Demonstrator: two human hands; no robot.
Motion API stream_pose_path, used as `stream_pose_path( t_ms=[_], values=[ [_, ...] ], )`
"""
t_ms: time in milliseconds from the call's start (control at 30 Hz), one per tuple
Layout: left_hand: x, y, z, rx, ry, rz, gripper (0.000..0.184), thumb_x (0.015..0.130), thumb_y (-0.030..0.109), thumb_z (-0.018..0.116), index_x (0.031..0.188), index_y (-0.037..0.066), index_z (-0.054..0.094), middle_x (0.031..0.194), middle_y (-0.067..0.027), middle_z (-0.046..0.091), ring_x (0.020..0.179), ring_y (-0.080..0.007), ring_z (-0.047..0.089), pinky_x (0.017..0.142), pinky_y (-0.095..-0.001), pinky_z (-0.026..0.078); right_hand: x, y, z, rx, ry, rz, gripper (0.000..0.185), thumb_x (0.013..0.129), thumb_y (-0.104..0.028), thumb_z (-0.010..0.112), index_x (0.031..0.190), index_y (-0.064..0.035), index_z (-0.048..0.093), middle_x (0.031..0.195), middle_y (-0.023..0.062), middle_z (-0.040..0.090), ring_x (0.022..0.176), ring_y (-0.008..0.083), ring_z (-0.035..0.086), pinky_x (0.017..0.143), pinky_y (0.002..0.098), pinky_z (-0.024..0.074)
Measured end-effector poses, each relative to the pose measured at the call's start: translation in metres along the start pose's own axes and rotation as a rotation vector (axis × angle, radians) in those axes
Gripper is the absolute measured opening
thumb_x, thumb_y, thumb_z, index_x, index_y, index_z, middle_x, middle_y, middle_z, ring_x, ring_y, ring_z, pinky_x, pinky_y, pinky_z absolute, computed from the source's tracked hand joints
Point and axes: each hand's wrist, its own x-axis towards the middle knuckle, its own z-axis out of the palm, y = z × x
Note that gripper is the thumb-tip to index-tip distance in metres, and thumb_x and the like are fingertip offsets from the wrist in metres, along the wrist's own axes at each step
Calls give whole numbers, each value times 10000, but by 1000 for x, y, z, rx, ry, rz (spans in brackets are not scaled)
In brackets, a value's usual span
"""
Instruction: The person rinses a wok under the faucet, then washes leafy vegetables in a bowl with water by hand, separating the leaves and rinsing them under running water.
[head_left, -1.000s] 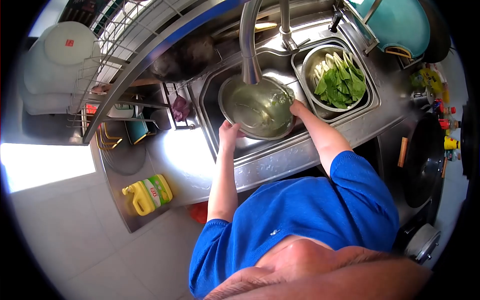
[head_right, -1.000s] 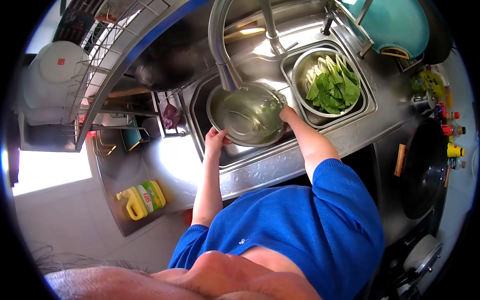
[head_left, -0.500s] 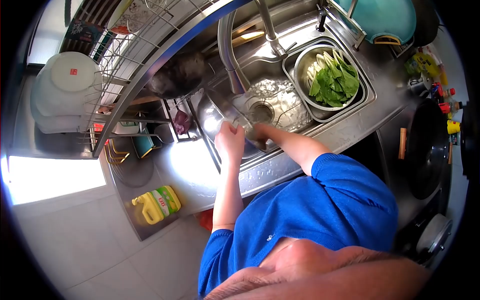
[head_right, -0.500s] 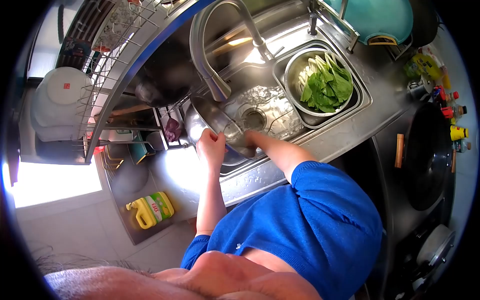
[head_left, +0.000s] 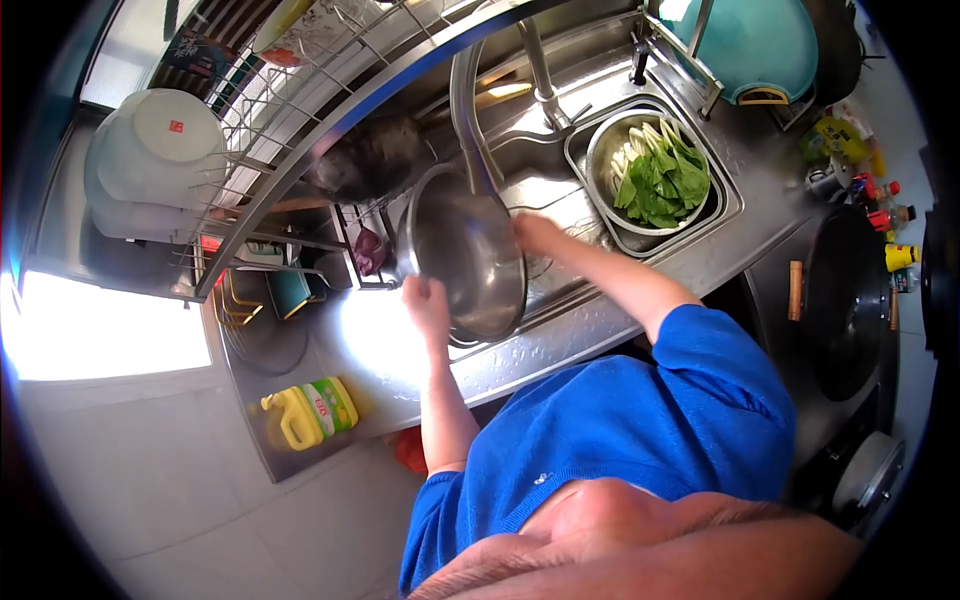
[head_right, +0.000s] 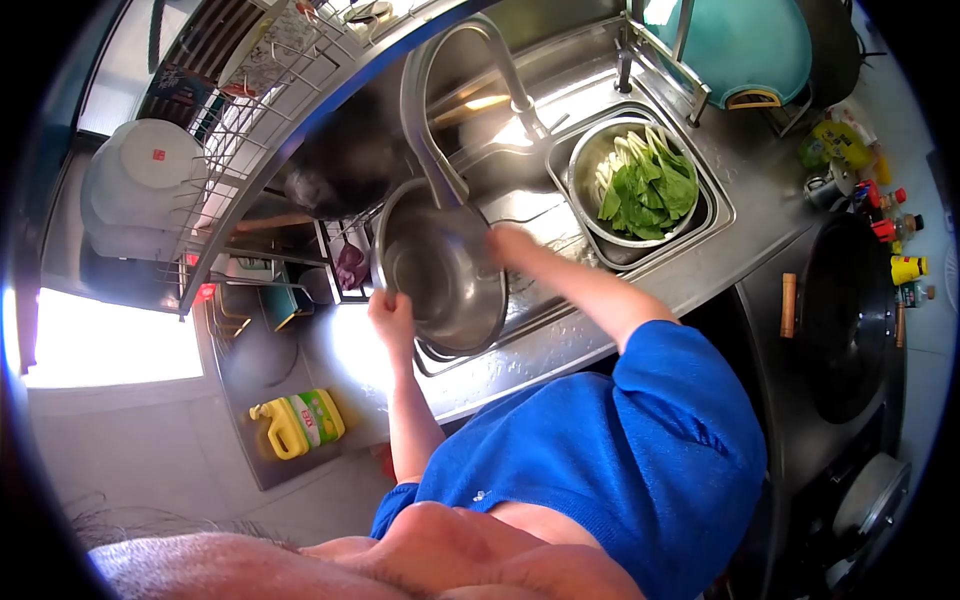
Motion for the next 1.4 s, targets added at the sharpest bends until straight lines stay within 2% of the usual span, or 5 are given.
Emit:
stream_pose_path(
  t_ms=[200,400,667,1167,1400],
  values=[
    [-11,-78,7,-951,-173,-394,80,793,80,543,719,81,513,708,-12,569,577,-68,497,526,-206,404,6,68,-183,-514,885,-142,333,788,-210,532,1096,-84,540,989,163,566,979,323,507,851,390,415],
    [-28,-96,19,-1129,-161,-616,57,774,64,547,827,55,565,769,-51,607,600,-133,578,527,-253,483,-13,42,-202,-382,328,299,402,838,-326,473,1195,-146,434,964,180,586,934,331,550,810,419,435],
    [-38,-96,8,-1229,-205,-589,72,769,94,581,832,59,582,848,-60,603,729,-148,572,651,-283,460,-41,36,-168,-350,863,-101,383,826,-319,491,1075,-34,540,932,184,595,895,332,562,794,384,440],
    [-39,-172,75,-1662,-403,-695,318,769,197,583,1010,-5,542,954,-99,586,863,-226,570,794,-337,460,-90,-55,-141,621,307,-103,221,788,-179,584,909,4,561,730,16,552,660,76,484,590,210,399],
    [-27,-113,56,-1435,-326,-509,168,794,53,555,662,101,464,744,-25,563,729,-129,530,731,-286,431,-81,37,-129,492,274,235,261,772,-154,582,968,18,586,807,65,606,724,120,556,647,242,445]
  ],
)
